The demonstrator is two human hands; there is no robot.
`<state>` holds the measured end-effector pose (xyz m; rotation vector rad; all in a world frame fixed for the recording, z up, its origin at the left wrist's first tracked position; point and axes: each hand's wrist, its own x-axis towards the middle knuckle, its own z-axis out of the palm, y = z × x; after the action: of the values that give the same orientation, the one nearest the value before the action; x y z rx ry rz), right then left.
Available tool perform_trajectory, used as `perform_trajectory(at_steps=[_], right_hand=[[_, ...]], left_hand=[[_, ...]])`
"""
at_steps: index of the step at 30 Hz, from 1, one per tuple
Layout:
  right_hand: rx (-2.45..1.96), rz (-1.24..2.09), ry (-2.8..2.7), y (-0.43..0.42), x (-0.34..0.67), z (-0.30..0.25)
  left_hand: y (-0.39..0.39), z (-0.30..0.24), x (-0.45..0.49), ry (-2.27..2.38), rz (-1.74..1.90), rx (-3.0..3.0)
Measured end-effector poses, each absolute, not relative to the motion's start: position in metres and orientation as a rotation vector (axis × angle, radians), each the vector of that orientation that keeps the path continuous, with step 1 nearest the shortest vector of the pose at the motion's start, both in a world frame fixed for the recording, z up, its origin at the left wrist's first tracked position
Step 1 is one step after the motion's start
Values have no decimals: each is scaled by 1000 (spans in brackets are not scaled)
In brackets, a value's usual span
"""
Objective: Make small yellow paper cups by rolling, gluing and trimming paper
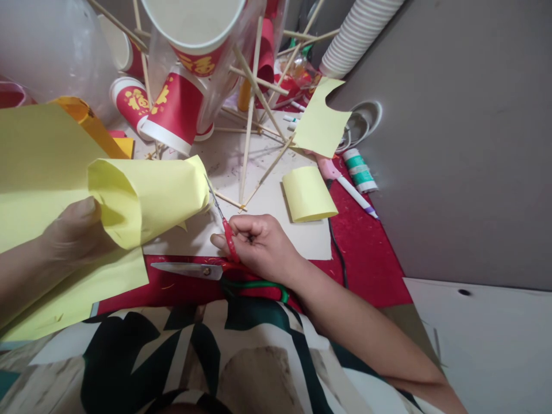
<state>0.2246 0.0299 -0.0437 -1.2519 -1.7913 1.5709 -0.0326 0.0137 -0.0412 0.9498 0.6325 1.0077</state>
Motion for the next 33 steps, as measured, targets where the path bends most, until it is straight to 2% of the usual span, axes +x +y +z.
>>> perform_trajectory(at_steps=[16, 25, 33], right_hand=[[-1240, 1764, -1617, 27, 227, -48], [-1137, 1961, -1547, 27, 232, -49], [-1184, 1887, -1578, 27, 228, -47]], left_hand=[[10, -43, -33, 657, 1053, 1048], [7, -42, -29, 667, 1032, 858], [10, -43, -30, 618, 1011, 928]])
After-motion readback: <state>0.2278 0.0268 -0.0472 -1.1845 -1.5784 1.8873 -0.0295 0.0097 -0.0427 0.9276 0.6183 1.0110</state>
